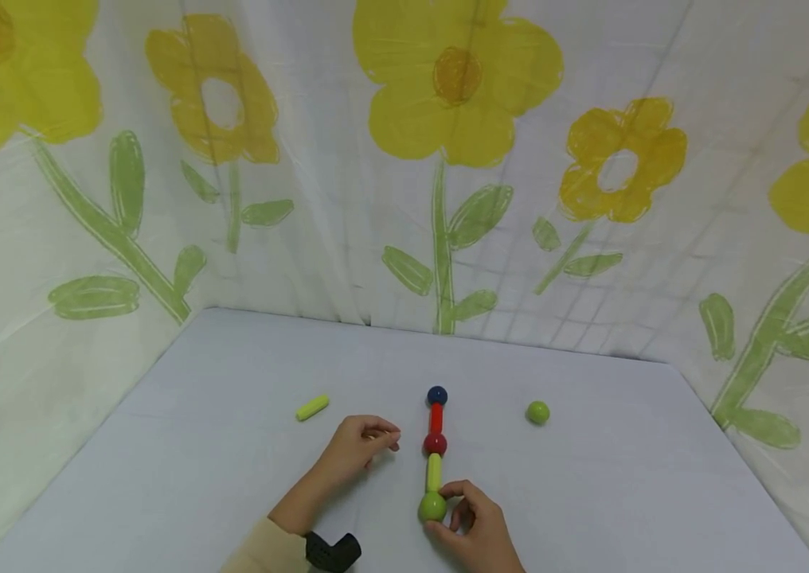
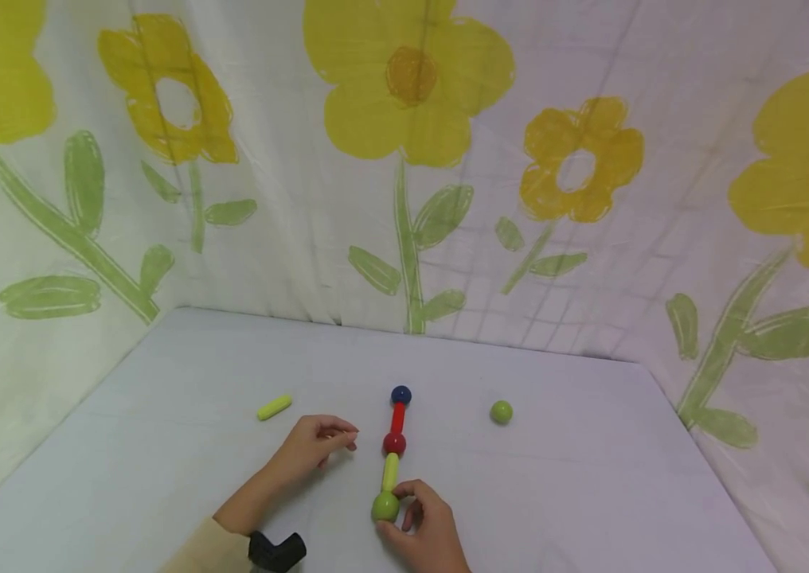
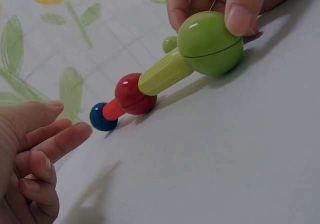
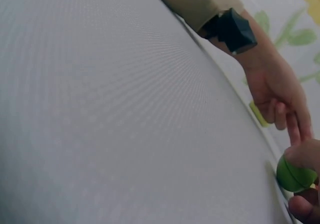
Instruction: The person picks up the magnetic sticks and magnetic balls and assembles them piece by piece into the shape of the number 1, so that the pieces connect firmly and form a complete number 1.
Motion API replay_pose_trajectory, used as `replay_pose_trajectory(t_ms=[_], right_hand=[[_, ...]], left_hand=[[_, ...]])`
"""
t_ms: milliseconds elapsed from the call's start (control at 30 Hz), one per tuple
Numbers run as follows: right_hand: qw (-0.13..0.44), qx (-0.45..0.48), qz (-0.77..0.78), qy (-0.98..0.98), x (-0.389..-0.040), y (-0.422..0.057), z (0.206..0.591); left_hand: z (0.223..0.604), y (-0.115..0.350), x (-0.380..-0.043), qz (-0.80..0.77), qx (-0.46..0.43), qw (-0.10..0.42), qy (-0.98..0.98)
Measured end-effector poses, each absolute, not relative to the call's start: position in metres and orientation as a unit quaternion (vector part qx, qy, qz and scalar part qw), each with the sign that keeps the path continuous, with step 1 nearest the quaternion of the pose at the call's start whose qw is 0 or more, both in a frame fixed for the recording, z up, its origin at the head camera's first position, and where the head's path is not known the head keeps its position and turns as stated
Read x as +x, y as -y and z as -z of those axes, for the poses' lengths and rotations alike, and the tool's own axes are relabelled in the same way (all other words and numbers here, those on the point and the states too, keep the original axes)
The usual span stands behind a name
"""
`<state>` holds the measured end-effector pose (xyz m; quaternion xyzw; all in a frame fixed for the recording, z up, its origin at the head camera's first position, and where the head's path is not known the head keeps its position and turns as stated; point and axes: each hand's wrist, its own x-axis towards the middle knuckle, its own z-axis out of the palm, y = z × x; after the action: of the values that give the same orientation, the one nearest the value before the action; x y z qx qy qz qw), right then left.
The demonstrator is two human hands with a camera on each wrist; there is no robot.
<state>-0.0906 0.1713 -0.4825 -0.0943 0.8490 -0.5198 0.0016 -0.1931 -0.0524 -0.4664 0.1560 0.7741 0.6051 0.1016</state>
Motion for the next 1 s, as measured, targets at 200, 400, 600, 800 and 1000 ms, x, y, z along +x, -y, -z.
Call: replay_pose_trajectory(t_ms=[200,400,600,800,1000], right_hand=[[-0.010,-0.102,0.524,-0.846,-0.090,-0.172,0.484],[-0.016,-0.111,0.516,-0.849,-0.090,-0.172,0.484],[-0.009,-0.108,0.514,-0.851,-0.091,-0.173,0.484],[-0.002,-0.104,0.515,-0.851,-0.091,-0.172,0.483],[-0.002,-0.107,0.519,-0.848,-0.090,-0.172,0.482]], left_hand=[[0.463,0.069,-0.200,-0.610,0.140,0.076,-0.776],[0.459,0.095,-0.208,-0.615,0.106,0.041,-0.780],[0.458,0.116,-0.214,-0.623,0.065,0.020,-0.779],[0.461,0.133,-0.218,-0.600,0.027,-0.019,-0.799],[0.466,0.148,-0.218,-0.567,-0.004,-0.045,-0.823]])
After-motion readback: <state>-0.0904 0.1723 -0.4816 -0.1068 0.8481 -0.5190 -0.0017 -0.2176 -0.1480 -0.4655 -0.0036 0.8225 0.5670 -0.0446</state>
